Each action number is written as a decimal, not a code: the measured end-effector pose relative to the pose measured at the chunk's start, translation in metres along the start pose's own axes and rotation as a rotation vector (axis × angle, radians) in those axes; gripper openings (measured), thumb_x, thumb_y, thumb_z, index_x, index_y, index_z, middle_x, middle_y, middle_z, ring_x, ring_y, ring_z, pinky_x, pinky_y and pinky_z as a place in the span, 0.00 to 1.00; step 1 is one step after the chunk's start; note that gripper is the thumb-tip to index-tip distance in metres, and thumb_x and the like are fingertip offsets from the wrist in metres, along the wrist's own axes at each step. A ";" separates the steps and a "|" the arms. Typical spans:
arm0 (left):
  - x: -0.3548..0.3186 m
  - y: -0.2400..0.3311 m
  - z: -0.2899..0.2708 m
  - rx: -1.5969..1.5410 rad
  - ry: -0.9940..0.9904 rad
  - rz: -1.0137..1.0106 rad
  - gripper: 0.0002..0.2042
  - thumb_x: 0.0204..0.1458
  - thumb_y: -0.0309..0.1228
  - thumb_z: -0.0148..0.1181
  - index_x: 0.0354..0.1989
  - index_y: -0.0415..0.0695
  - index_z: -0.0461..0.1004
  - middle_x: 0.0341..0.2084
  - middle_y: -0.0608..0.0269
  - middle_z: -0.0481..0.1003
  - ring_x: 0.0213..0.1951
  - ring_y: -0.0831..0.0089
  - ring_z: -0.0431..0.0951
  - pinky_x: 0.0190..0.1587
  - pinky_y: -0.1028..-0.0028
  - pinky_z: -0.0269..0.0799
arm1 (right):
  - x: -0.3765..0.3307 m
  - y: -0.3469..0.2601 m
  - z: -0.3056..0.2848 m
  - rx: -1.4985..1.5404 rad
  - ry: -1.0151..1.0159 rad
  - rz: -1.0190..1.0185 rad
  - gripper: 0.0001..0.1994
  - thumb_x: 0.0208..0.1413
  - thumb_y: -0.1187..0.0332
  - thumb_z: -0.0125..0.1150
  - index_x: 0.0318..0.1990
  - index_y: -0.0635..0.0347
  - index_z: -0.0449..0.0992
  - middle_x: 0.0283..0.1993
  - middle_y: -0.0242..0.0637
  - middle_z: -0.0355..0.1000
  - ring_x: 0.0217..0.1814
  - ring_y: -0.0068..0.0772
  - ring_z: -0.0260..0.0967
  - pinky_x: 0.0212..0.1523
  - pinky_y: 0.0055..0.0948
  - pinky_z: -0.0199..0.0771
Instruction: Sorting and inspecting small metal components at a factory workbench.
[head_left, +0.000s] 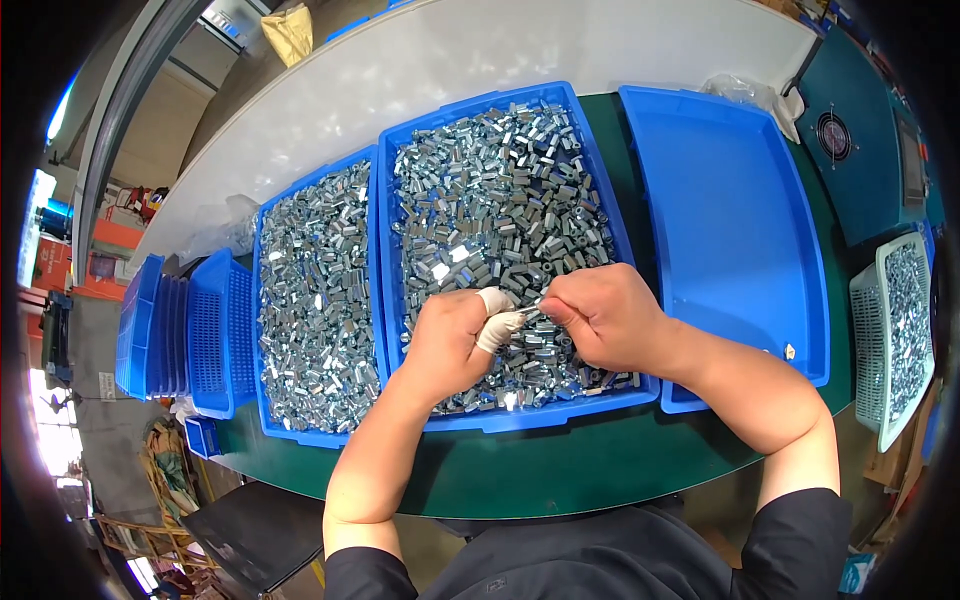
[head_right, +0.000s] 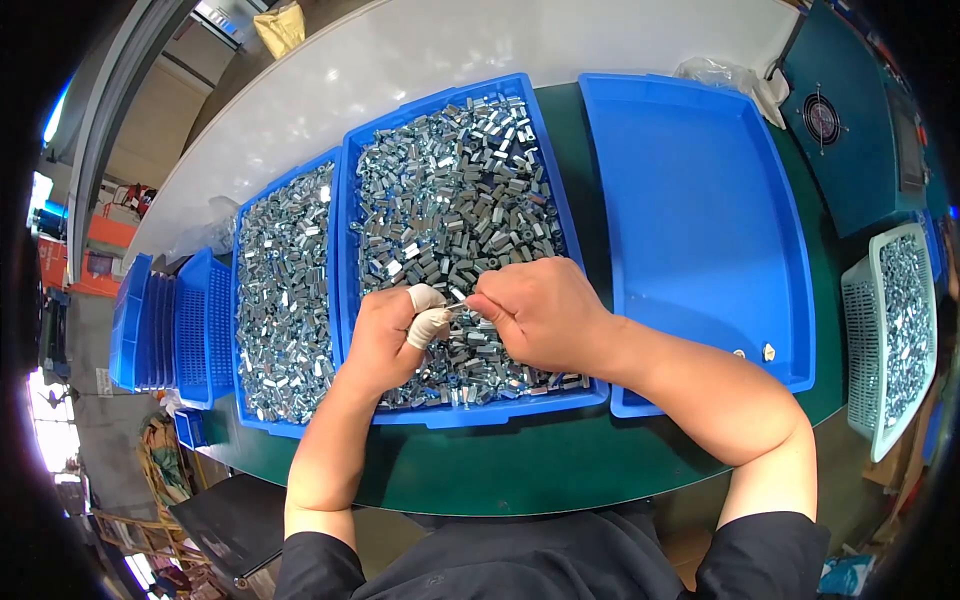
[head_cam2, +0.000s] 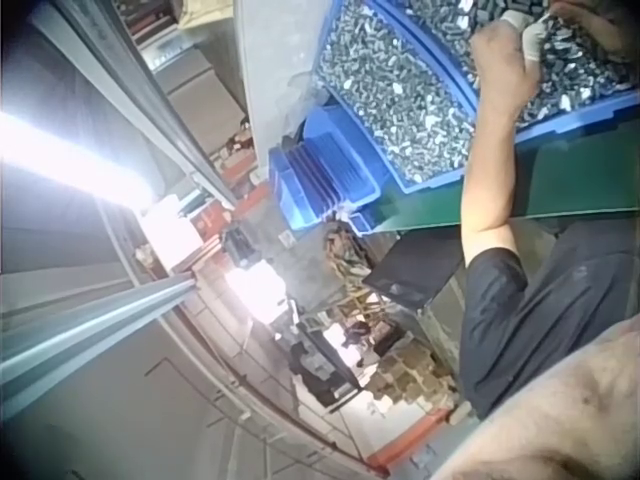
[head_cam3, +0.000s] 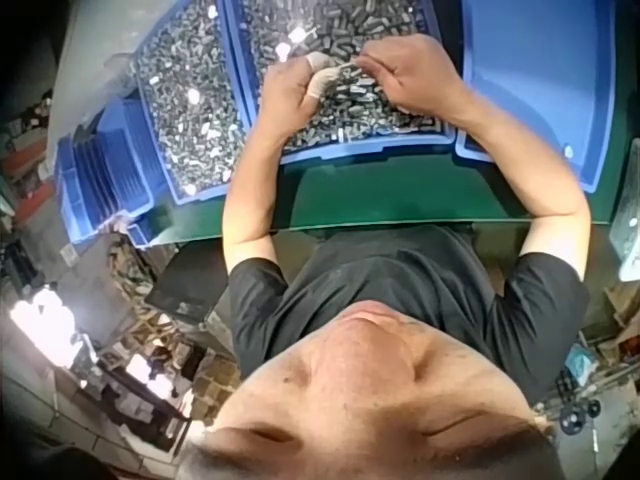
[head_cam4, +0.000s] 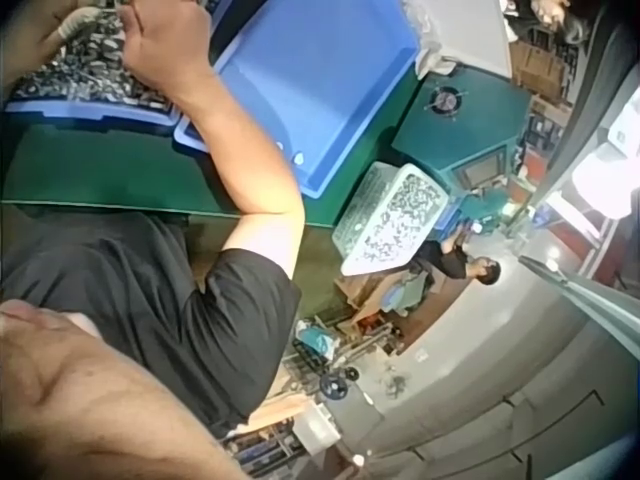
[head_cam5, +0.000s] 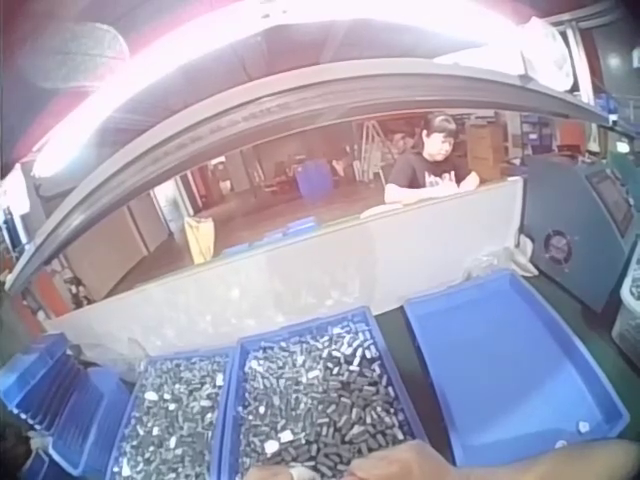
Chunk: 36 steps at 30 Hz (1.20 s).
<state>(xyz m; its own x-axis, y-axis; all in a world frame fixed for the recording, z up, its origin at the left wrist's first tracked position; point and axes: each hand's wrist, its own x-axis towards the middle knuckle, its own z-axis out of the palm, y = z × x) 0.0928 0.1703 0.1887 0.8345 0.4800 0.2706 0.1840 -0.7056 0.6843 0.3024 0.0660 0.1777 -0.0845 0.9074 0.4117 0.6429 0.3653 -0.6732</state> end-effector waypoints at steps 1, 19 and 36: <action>0.000 -0.002 0.000 0.047 0.007 0.048 0.13 0.64 0.36 0.58 0.30 0.41 0.75 0.18 0.62 0.77 0.21 0.66 0.78 0.26 0.69 0.70 | 0.000 0.000 0.000 0.004 0.003 0.004 0.11 0.62 0.67 0.60 0.28 0.60 0.73 0.21 0.43 0.67 0.23 0.52 0.68 0.24 0.44 0.65; 0.004 0.007 0.012 0.149 0.062 0.175 0.11 0.49 0.32 0.71 0.29 0.42 0.74 0.18 0.57 0.70 0.22 0.53 0.73 0.24 0.59 0.68 | -0.001 -0.005 0.003 0.228 -0.122 0.196 0.16 0.65 0.64 0.57 0.25 0.61 0.74 0.19 0.46 0.70 0.22 0.53 0.69 0.25 0.46 0.64; 0.002 0.003 -0.004 0.247 0.001 0.147 0.07 0.55 0.33 0.66 0.37 0.43 0.78 0.23 0.55 0.73 0.26 0.51 0.75 0.28 0.58 0.69 | 0.005 -0.010 0.002 0.257 -0.105 0.128 0.17 0.66 0.66 0.55 0.23 0.62 0.75 0.17 0.41 0.69 0.18 0.40 0.67 0.24 0.36 0.65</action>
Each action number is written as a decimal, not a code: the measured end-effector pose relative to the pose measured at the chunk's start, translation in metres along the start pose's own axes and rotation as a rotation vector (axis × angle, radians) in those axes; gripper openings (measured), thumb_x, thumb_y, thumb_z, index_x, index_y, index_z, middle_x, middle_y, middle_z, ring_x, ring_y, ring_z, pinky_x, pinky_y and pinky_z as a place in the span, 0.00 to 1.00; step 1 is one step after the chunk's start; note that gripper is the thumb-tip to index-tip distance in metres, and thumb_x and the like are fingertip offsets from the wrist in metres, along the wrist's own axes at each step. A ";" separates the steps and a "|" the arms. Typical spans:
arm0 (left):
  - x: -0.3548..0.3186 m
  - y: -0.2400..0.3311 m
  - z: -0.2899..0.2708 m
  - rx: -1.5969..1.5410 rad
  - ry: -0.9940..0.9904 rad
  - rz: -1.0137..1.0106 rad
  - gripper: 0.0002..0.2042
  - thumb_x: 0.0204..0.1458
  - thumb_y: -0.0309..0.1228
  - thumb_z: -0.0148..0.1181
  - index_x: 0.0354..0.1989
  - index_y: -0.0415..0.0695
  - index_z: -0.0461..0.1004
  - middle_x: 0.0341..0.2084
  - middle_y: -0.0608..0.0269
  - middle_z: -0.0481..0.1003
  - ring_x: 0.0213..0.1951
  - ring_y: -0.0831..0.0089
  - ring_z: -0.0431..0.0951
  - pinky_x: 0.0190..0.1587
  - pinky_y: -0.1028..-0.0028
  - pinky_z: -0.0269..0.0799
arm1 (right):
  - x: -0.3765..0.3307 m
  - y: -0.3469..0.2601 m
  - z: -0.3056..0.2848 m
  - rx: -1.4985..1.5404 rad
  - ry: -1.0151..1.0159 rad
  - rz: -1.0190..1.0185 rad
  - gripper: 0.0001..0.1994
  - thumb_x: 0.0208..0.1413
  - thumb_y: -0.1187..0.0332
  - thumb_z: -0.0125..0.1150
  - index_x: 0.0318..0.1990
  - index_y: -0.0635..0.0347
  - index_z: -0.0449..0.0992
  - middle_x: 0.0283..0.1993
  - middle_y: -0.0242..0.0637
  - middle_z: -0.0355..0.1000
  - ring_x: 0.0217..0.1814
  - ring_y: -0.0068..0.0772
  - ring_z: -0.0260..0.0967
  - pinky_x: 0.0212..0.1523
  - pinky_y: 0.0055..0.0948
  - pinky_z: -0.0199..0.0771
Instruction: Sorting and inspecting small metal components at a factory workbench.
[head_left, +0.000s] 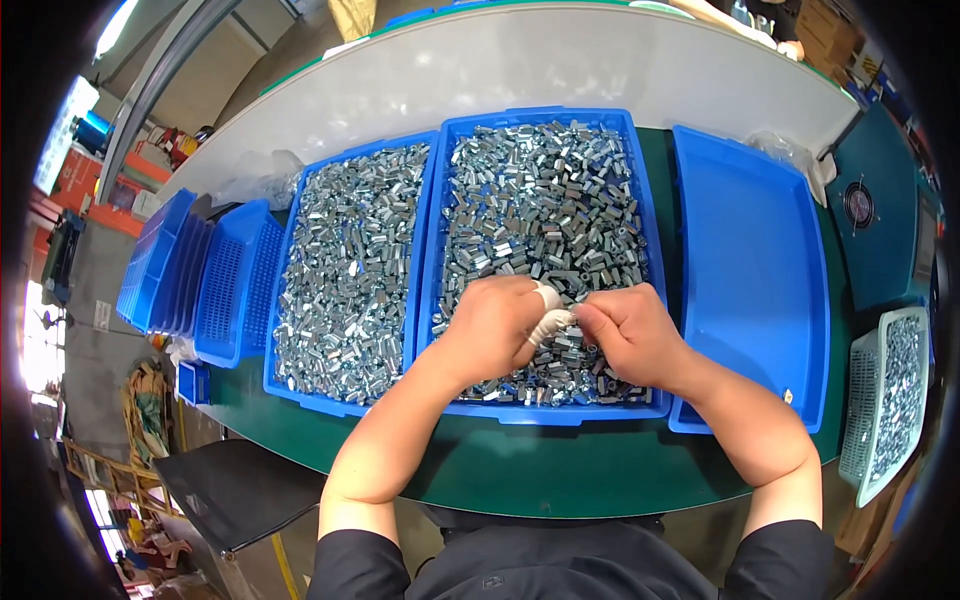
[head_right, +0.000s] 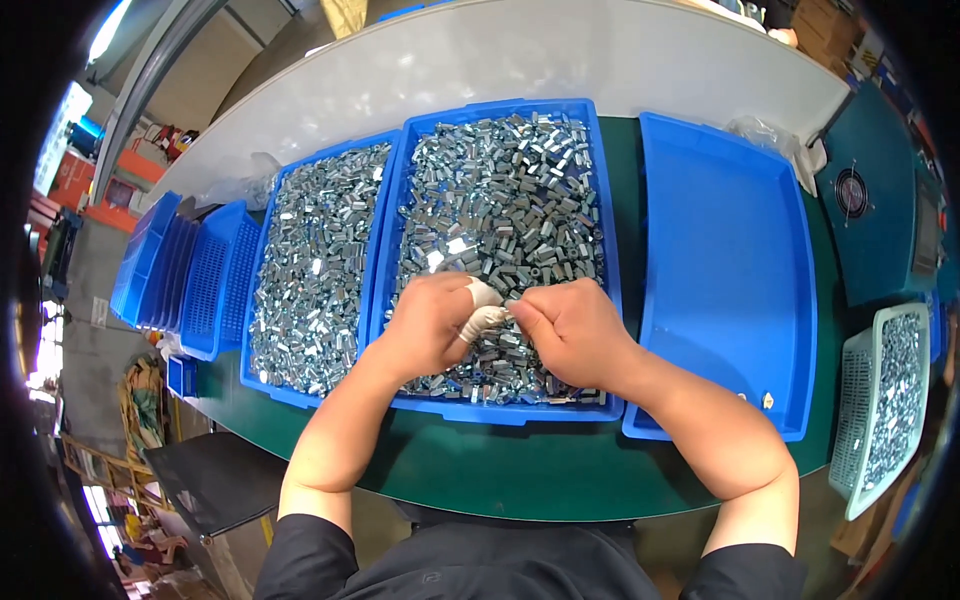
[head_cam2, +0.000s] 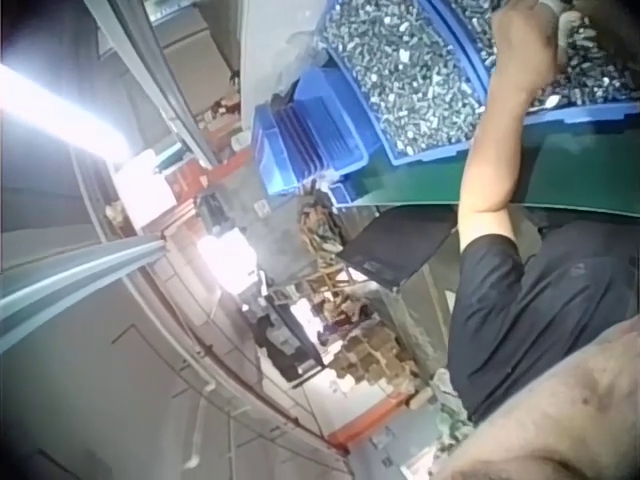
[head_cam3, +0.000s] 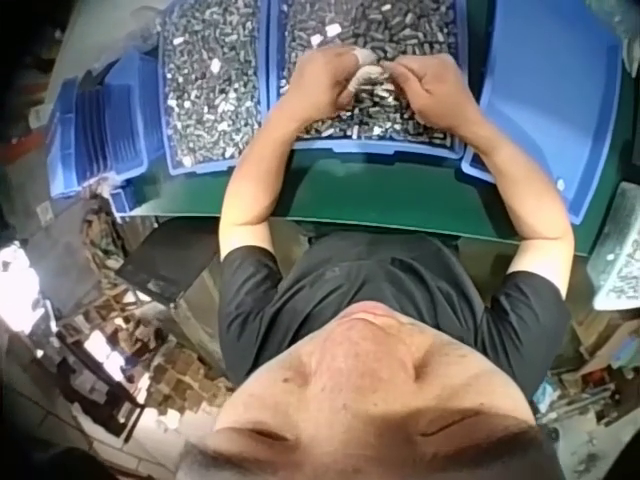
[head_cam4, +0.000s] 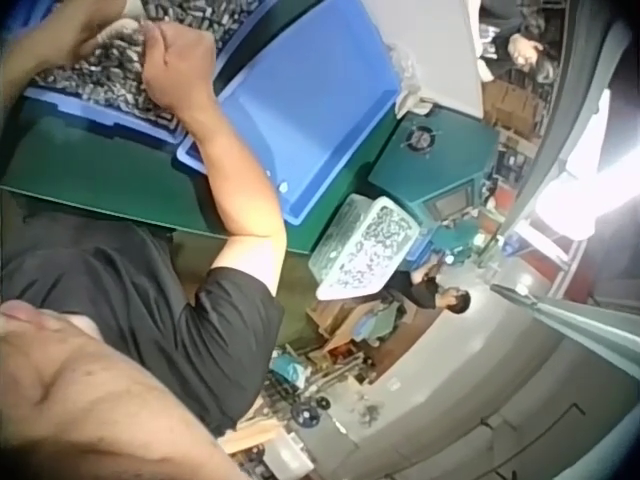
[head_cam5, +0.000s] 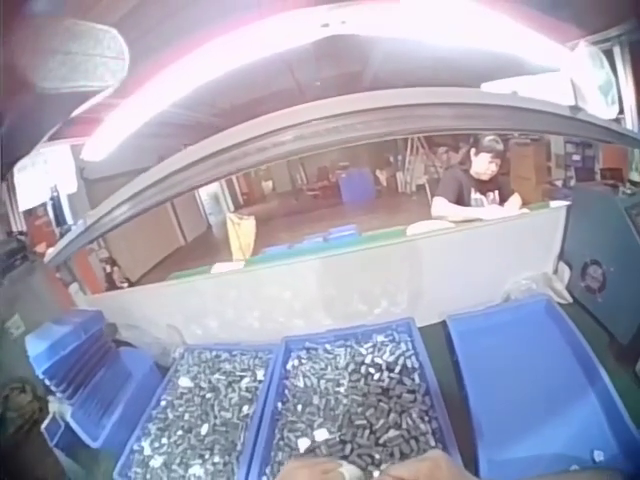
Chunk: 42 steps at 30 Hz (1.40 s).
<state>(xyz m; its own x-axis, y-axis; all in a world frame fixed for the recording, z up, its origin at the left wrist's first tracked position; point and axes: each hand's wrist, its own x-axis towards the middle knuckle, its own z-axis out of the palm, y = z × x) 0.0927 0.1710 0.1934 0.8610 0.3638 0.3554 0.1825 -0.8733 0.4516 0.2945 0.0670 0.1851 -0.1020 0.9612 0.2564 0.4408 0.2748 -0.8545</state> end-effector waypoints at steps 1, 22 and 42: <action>-0.002 -0.004 -0.003 0.002 0.006 -0.001 0.07 0.55 0.33 0.66 0.37 0.43 0.78 0.23 0.55 0.73 0.26 0.51 0.75 0.28 0.58 0.69 | -0.001 0.001 -0.002 0.010 0.060 0.027 0.17 0.66 0.66 0.55 0.23 0.63 0.74 0.17 0.42 0.69 0.18 0.40 0.67 0.24 0.37 0.64; -0.044 -0.133 -0.082 0.652 0.087 -0.404 0.16 0.60 0.25 0.56 0.57 0.48 0.76 0.61 0.54 0.73 0.64 0.50 0.69 0.65 0.56 0.65 | 0.004 0.010 -0.008 0.003 0.170 0.017 0.20 0.66 0.66 0.57 0.21 0.65 0.67 0.17 0.47 0.63 0.17 0.48 0.58 0.21 0.42 0.57; -0.048 -0.037 -0.066 0.492 0.268 -0.301 0.11 0.56 0.28 0.64 0.48 0.46 0.80 0.47 0.57 0.81 0.51 0.56 0.78 0.61 0.57 0.60 | 0.004 0.016 -0.012 0.017 0.141 0.156 0.18 0.67 0.63 0.55 0.26 0.65 0.76 0.19 0.41 0.71 0.20 0.33 0.67 0.26 0.35 0.65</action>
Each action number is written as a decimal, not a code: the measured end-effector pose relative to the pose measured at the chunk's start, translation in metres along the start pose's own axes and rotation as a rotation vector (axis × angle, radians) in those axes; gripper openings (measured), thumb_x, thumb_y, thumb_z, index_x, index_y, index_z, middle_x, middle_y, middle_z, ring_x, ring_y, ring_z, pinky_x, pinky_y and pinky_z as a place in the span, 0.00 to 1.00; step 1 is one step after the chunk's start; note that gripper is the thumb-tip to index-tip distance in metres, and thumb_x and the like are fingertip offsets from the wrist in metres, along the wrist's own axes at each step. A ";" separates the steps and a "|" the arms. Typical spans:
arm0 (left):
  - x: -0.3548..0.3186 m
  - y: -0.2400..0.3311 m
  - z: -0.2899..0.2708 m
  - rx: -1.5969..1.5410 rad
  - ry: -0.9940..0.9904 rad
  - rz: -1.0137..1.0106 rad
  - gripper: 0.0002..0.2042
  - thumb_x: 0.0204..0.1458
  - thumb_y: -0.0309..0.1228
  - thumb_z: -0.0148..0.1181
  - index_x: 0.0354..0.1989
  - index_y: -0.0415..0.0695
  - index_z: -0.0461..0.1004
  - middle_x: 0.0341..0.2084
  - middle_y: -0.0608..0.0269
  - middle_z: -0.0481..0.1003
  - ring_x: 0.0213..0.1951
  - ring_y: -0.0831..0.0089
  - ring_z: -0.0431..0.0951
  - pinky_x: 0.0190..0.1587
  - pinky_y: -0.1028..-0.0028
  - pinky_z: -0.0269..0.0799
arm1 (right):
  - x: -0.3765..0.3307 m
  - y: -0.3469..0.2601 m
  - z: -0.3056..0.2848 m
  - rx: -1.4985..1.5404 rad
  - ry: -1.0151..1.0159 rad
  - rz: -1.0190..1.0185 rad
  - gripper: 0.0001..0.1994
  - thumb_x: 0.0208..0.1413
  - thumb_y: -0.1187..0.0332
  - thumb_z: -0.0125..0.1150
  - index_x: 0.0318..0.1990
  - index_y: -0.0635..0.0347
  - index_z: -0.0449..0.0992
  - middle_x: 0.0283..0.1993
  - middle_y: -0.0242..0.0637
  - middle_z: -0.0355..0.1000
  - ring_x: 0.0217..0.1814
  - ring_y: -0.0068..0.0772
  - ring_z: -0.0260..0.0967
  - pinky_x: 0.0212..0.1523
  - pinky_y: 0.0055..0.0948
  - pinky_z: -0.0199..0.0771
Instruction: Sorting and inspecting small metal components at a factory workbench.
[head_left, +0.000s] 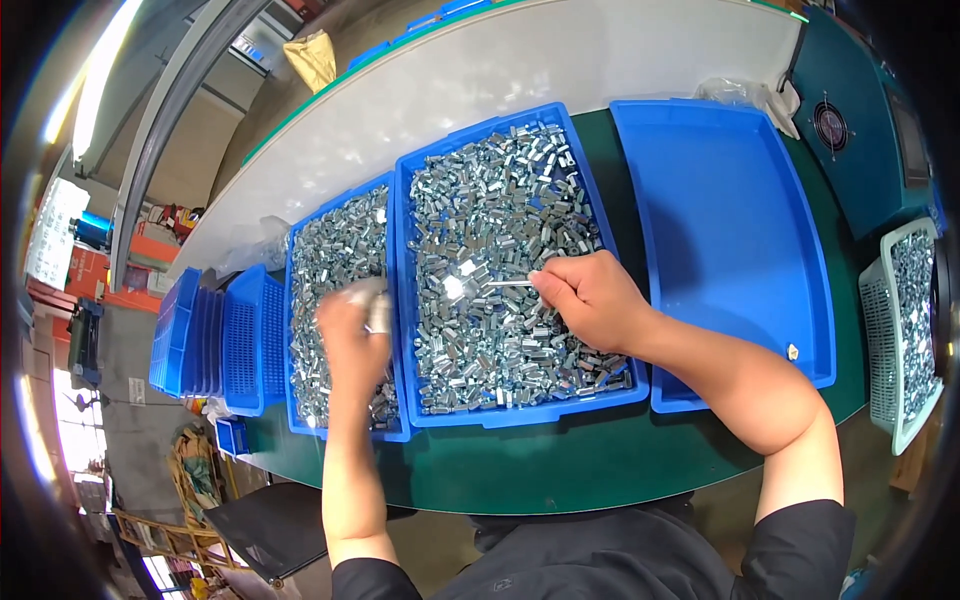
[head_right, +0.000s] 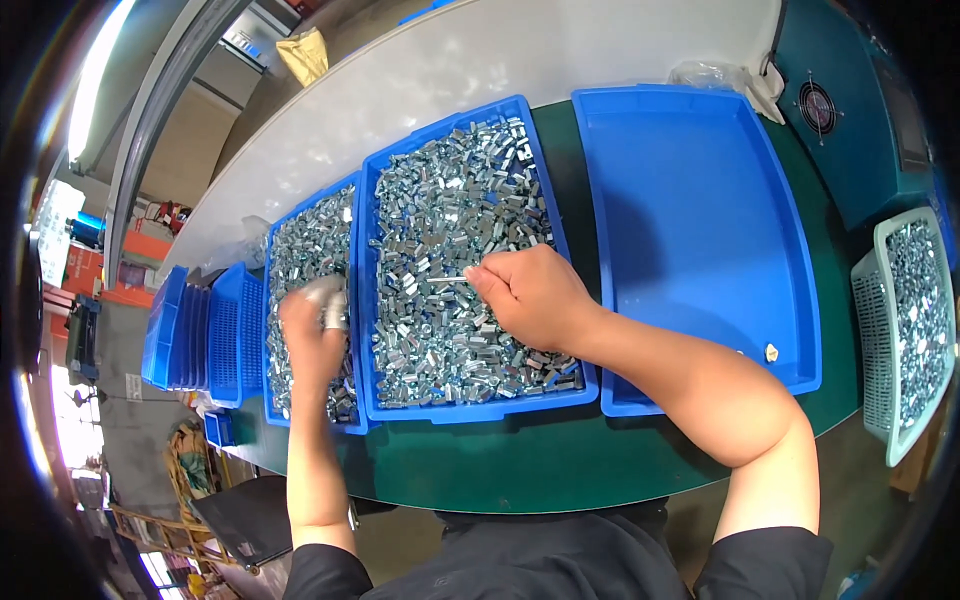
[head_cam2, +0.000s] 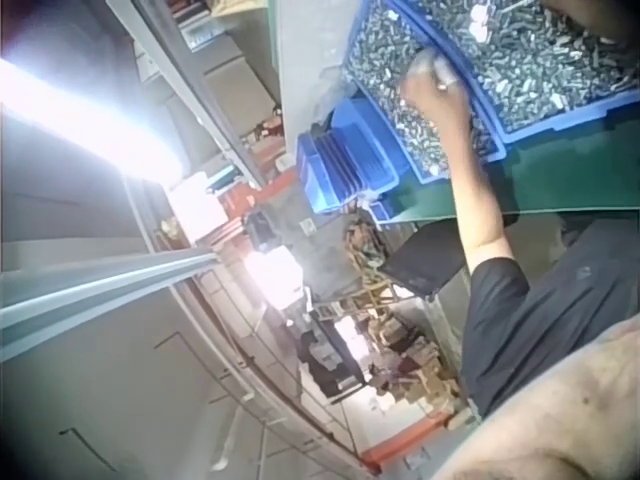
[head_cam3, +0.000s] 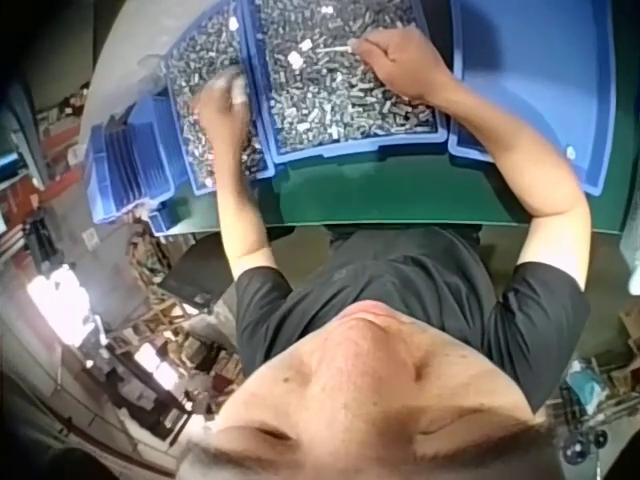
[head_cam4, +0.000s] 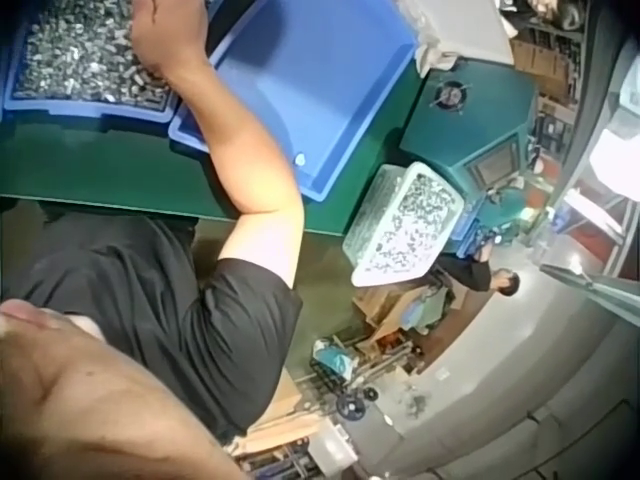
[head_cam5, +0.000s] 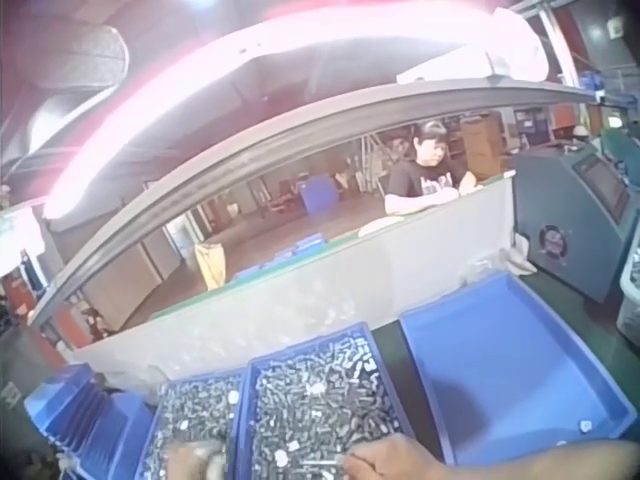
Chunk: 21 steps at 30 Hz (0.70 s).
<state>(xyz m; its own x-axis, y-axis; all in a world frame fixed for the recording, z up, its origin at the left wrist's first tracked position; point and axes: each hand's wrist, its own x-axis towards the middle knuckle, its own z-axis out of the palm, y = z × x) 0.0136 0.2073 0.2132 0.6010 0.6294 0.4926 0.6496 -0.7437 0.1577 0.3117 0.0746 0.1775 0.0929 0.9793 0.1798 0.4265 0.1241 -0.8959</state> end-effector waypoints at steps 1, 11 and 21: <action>0.010 0.024 0.005 -0.091 -0.088 0.067 0.12 0.54 0.26 0.66 0.47 0.45 0.80 0.45 0.57 0.82 0.49 0.56 0.79 0.58 0.56 0.64 | -0.001 0.001 0.000 0.008 0.004 0.006 0.18 0.68 0.63 0.55 0.27 0.65 0.77 0.19 0.40 0.71 0.20 0.32 0.66 0.26 0.34 0.65; 0.039 0.069 0.075 -0.251 -0.259 0.144 0.15 0.51 0.21 0.67 0.49 0.42 0.79 0.38 0.50 0.78 0.41 0.47 0.78 0.46 0.59 0.75 | 0.005 -0.002 0.007 0.179 0.109 -0.015 0.19 0.67 0.62 0.55 0.25 0.66 0.76 0.18 0.44 0.70 0.19 0.37 0.64 0.25 0.38 0.64; 0.037 0.058 0.054 -1.386 -0.237 -0.533 0.10 0.64 0.30 0.60 0.47 0.36 0.78 0.35 0.59 0.80 0.37 0.74 0.79 0.43 0.75 0.75 | 0.002 -0.007 -0.002 0.124 0.025 0.033 0.17 0.68 0.65 0.55 0.28 0.66 0.76 0.22 0.39 0.74 0.24 0.29 0.70 0.28 0.31 0.68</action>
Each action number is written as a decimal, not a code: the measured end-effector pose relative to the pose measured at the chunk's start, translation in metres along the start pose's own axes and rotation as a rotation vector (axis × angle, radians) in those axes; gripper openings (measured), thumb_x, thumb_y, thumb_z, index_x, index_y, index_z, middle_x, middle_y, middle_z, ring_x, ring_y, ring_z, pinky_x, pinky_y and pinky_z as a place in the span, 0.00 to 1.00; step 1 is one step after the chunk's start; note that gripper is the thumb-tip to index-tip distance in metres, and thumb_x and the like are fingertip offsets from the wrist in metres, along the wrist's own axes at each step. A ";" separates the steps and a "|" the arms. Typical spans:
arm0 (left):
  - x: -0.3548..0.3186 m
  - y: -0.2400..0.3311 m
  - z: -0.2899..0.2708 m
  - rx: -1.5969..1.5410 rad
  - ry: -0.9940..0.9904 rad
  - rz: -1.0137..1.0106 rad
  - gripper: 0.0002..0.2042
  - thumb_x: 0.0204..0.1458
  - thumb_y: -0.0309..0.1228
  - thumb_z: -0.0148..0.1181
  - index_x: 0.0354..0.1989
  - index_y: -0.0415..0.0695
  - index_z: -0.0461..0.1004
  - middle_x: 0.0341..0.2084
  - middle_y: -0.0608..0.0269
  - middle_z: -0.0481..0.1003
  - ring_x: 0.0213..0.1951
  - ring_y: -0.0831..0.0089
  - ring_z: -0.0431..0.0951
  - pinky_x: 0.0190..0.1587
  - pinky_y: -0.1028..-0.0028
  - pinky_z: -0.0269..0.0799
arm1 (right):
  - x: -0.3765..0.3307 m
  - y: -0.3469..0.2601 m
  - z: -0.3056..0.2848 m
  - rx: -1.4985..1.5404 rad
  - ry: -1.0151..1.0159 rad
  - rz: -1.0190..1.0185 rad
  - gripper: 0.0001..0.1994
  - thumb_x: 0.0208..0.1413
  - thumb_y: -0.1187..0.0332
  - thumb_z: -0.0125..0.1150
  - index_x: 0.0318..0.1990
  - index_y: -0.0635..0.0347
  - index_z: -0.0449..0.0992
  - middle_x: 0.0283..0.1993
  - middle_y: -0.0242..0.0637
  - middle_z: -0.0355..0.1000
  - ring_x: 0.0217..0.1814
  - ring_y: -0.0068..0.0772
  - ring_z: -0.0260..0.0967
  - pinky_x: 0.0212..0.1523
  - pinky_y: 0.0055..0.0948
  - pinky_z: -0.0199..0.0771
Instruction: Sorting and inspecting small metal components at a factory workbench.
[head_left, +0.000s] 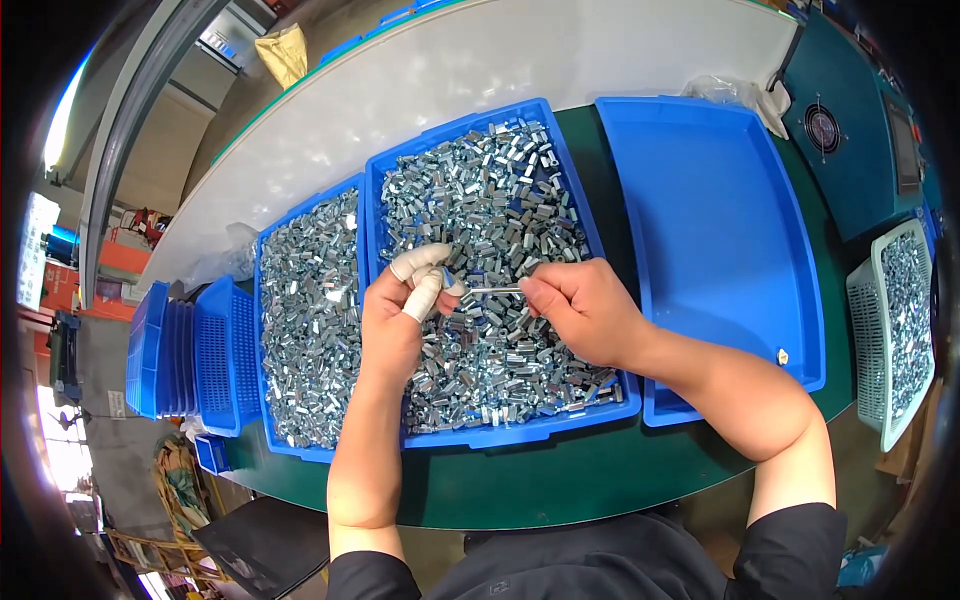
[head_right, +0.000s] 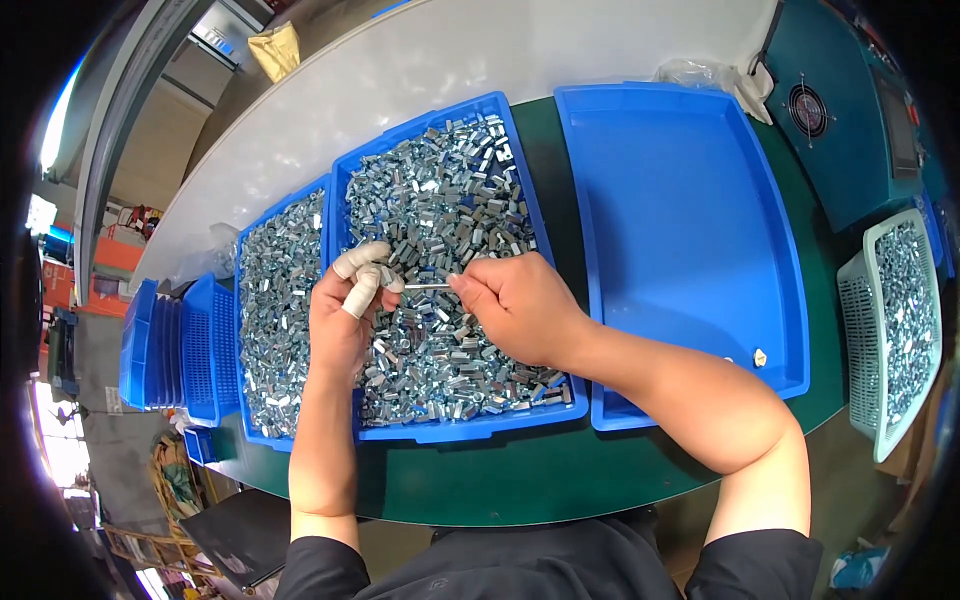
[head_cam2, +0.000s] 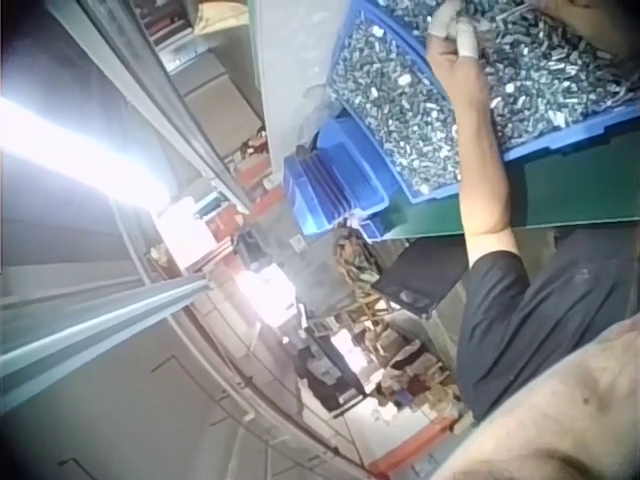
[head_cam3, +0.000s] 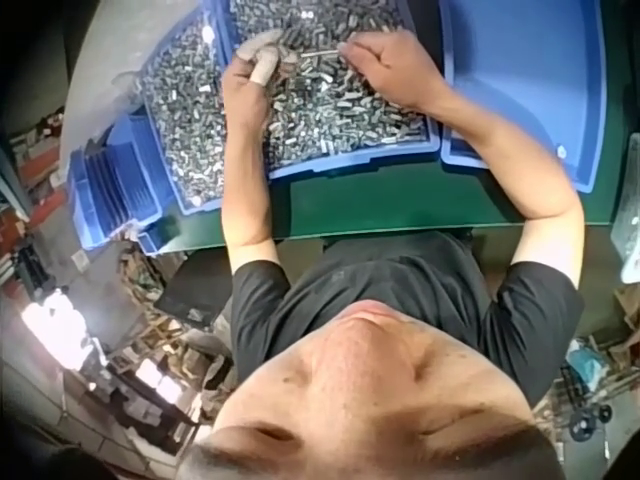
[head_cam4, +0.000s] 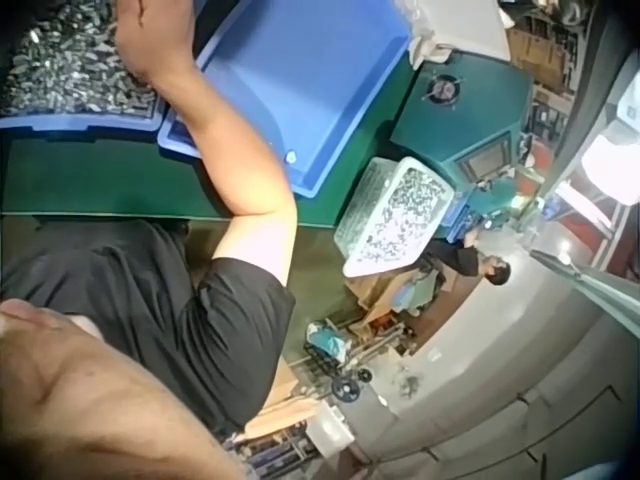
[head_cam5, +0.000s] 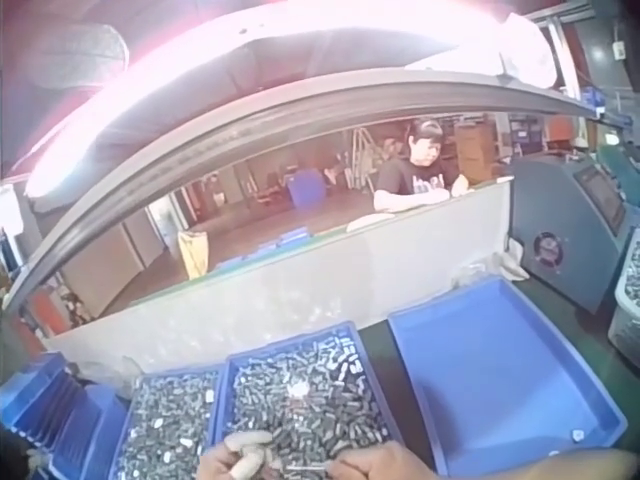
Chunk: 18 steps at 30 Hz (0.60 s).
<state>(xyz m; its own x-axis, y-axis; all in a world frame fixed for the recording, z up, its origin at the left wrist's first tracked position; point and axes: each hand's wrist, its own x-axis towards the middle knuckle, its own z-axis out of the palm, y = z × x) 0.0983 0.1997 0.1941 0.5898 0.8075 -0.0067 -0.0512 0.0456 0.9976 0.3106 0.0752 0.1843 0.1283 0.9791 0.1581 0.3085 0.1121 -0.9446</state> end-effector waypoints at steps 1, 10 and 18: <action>-0.001 0.001 0.001 -0.003 0.000 -0.001 0.10 0.64 0.30 0.60 0.47 0.36 0.78 0.35 0.59 0.80 0.37 0.74 0.79 0.43 0.75 0.75 | -0.001 0.001 0.000 -0.002 -0.001 0.002 0.17 0.68 0.65 0.55 0.28 0.66 0.76 0.22 0.39 0.74 0.24 0.29 0.70 0.28 0.31 0.68; -0.012 0.000 0.011 0.058 -0.141 -0.037 0.09 0.60 0.24 0.64 0.47 0.37 0.79 0.36 0.58 0.84 0.36 0.75 0.83 0.38 0.77 0.77 | -0.002 0.000 0.001 -0.114 -0.008 -0.041 0.15 0.66 0.67 0.57 0.27 0.66 0.76 0.22 0.42 0.73 0.22 0.33 0.70 0.26 0.33 0.67; -0.017 -0.003 0.021 -0.057 -0.230 -0.251 0.03 0.63 0.23 0.61 0.41 0.37 0.77 0.33 0.60 0.81 0.35 0.75 0.82 0.39 0.75 0.78 | -0.006 0.002 0.009 -0.337 0.053 -0.318 0.10 0.61 0.71 0.62 0.26 0.62 0.74 0.20 0.44 0.68 0.22 0.51 0.68 0.24 0.40 0.67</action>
<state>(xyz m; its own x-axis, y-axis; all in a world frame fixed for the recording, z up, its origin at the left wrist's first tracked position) 0.1057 0.1738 0.1931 0.7556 0.6135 -0.2293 0.0776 0.2638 0.9614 0.3019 0.0709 0.1787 0.0229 0.8942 0.4472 0.6285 0.3350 -0.7020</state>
